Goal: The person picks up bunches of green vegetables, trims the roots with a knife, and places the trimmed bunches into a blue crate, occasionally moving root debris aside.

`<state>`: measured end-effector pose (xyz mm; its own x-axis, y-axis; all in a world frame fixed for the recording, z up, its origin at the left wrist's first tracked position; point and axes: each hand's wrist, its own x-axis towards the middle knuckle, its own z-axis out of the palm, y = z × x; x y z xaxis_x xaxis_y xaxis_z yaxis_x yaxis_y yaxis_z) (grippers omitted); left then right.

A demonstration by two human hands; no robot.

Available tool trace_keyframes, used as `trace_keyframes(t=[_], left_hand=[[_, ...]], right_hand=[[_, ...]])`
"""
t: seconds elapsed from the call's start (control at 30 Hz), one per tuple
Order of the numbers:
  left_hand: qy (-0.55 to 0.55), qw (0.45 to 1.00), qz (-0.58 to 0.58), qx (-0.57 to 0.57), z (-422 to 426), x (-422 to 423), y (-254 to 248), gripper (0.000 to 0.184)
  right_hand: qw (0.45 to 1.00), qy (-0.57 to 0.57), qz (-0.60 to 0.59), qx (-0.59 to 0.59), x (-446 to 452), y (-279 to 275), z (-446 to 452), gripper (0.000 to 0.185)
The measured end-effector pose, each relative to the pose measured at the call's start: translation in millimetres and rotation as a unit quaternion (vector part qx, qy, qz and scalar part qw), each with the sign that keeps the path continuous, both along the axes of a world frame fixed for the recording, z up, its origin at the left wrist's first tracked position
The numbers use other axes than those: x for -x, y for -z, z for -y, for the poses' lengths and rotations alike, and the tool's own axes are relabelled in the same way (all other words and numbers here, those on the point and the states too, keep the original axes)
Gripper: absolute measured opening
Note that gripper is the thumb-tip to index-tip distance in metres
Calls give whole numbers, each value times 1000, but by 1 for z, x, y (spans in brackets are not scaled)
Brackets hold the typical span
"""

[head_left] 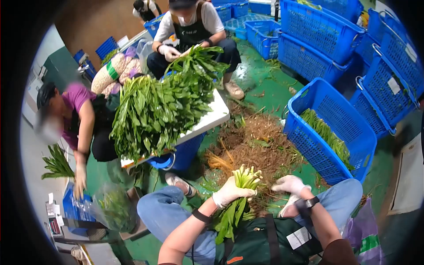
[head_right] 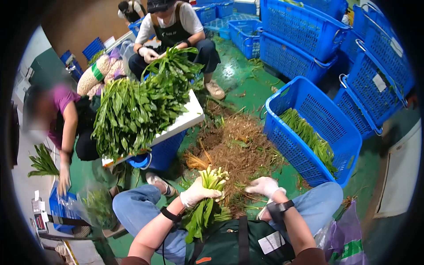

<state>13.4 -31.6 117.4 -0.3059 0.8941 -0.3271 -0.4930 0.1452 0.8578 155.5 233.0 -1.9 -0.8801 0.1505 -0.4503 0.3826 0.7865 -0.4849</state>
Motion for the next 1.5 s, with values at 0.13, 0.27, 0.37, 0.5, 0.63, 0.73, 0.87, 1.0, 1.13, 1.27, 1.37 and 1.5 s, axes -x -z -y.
trace_keyframes(t=[0.13,0.27,0.37,0.5,0.63,0.73,0.87,1.0,1.13,1.27,1.37,1.5], left_hand=[[-136,983,-124,-14,-9,-2,-2,71],[-195,953,-231,-22,-24,-6,18,87],[-184,879,-440,4,-28,-7,22,92],[-241,801,-546,46,-32,-2,10,99],[-344,790,-505,62,-25,12,-11,97],[-489,829,-269,-34,-29,40,3,83],[-444,806,-375,113,-8,50,-55,62],[-482,810,-334,-11,-15,65,-9,74],[-431,865,-253,-38,-26,55,1,80],[-345,799,-482,98,-32,37,-20,93],[-334,740,-577,91,-38,25,-31,97],[-307,693,-638,136,-40,35,-27,93]], right_hand=[[863,361,-192,298,14,-58,28,50],[802,282,-316,421,36,-126,100,65],[922,209,-307,113,57,-155,133,85],[884,244,-361,168,79,-161,146,86],[886,176,-381,196,109,-243,85,55],[876,185,-392,210,112,-239,42,44],[974,-76,-42,-207,103,-36,26,39],[958,106,-257,-68,70,-9,31,36],[898,224,-285,250,92,-125,51,29],[808,200,-411,371,111,-138,94,55],[883,186,-354,244,119,-168,126,71],[760,267,-409,429,132,-150,138,51]])
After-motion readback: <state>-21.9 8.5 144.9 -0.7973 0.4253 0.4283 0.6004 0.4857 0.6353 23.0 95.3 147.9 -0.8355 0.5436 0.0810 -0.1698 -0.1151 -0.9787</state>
